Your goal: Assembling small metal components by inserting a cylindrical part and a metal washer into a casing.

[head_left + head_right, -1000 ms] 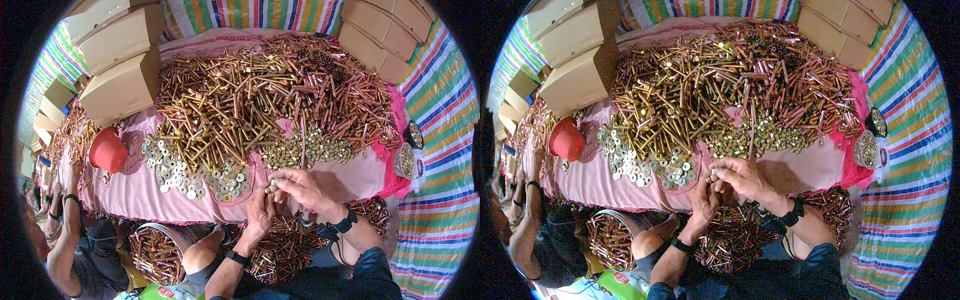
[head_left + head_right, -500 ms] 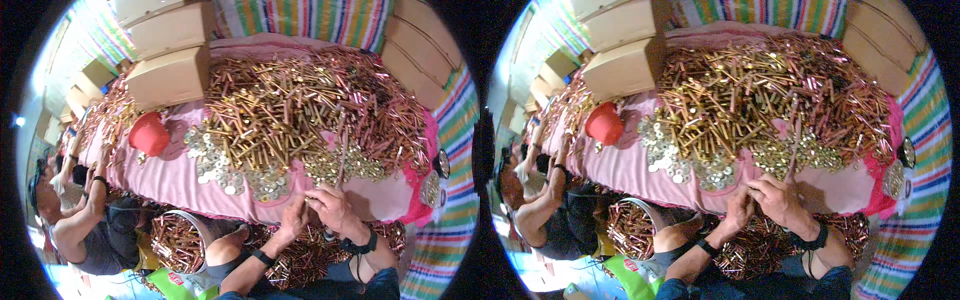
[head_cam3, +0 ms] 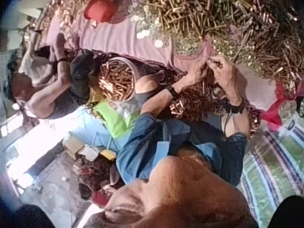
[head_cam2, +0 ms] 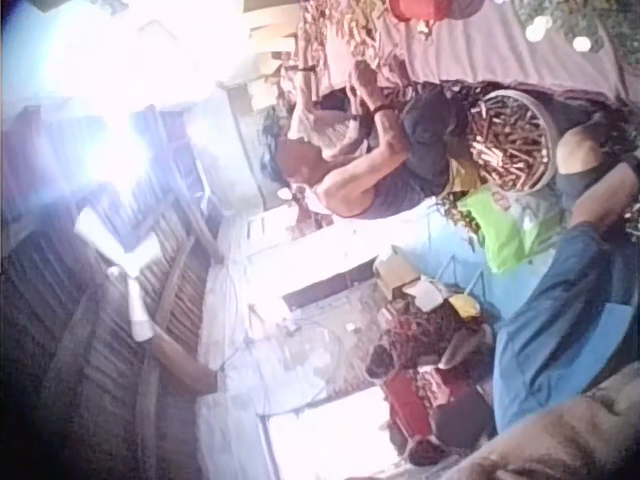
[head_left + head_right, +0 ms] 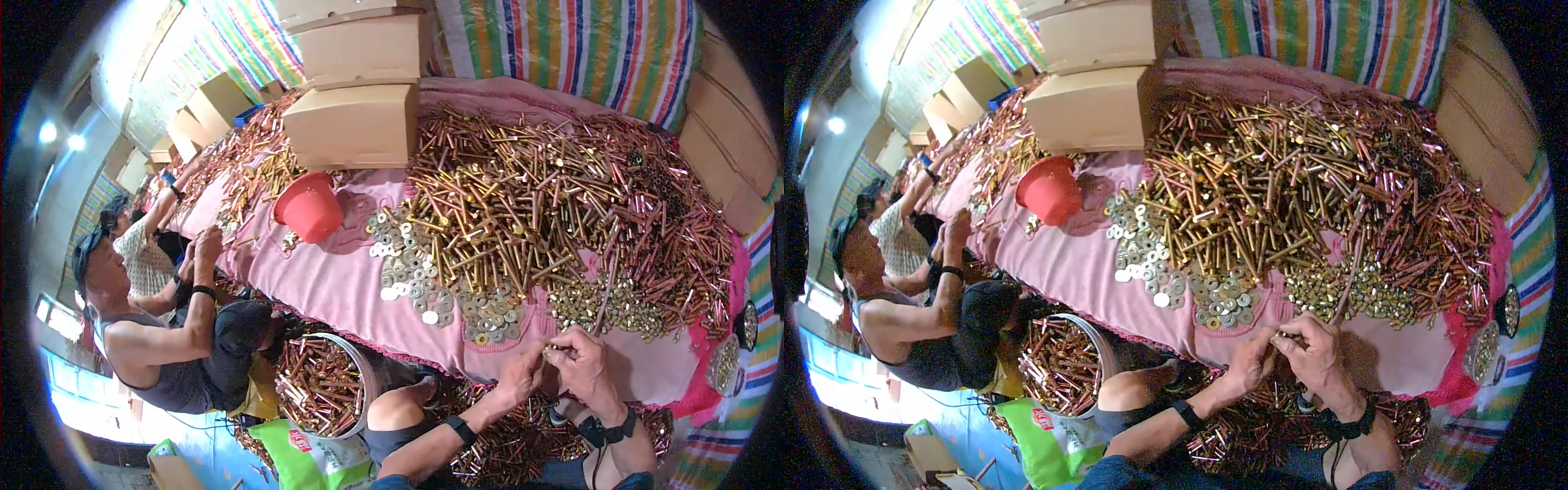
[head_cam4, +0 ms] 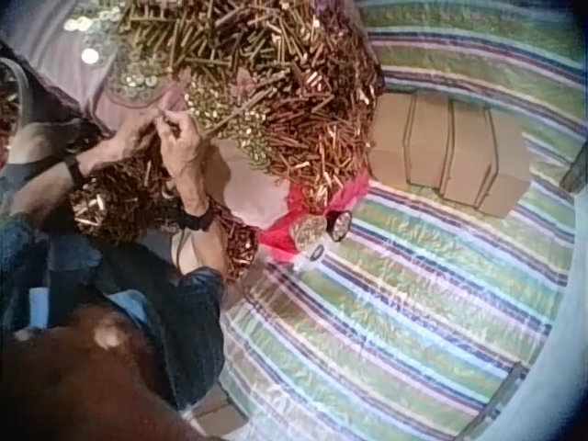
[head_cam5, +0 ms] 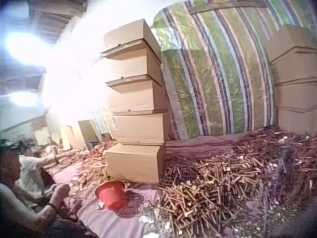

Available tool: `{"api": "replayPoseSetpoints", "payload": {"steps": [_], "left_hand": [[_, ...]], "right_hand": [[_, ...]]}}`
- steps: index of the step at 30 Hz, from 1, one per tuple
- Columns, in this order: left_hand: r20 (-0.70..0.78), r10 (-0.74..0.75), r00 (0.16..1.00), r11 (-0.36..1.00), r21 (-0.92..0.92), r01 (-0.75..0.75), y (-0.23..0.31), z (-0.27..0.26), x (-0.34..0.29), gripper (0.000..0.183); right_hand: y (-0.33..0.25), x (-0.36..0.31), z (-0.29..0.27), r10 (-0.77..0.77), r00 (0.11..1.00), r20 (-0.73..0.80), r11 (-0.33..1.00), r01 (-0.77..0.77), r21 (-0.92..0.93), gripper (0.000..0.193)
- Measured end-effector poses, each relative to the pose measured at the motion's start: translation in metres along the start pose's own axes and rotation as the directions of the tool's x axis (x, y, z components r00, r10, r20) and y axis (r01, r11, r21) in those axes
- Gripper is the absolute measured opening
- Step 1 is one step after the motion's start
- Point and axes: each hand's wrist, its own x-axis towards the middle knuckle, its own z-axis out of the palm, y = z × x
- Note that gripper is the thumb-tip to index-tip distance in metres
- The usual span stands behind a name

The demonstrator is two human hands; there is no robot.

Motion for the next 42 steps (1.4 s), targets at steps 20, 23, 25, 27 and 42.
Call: {"api": "replayPoseSetpoints", "payload": {"steps": [20, 23, 25, 27, 42], "left_hand": [[0.027, 0.021, 0.999, 0.999, -0.033, -0.02, 0.002, -0.002, 0.0, 0.028], [-0.057, 0.128, 0.99, 0.986, -0.098, -0.133, 0.012, -0.001, 0.005, 0.027], [-0.012, 0.059, 0.998, 0.991, -0.121, -0.06, 0.009, 0.001, 0.007, 0.034], [0.129, -0.127, 0.983, 0.985, -0.101, 0.141, -0.005, 0.005, 0.0, 0.05], [0.096, 0.02, 0.995, 0.996, -0.087, -0.012, 0.008, -0.002, -0.002, 0.039]], "right_hand": [[-0.015, 0.005, -0.008, -0.191, 0.979, 0.064, 0.973, 0.198, -0.122, 0.026], [-0.004, -0.003, -0.015, 0.06, 0.992, 0.113, 0.991, -0.047, -0.122, 0.024], [-0.004, 0.0, -0.015, 0.028, 0.993, 0.112, 0.989, -0.012, -0.146, 0.025], [-0.011, 0.003, -0.011, -0.126, 0.988, 0.086, 0.973, 0.14, -0.186, 0.03], [-0.027, -0.005, -0.018, 0.164, 0.985, 0.062, 0.974, -0.152, -0.169, 0.027]]}}
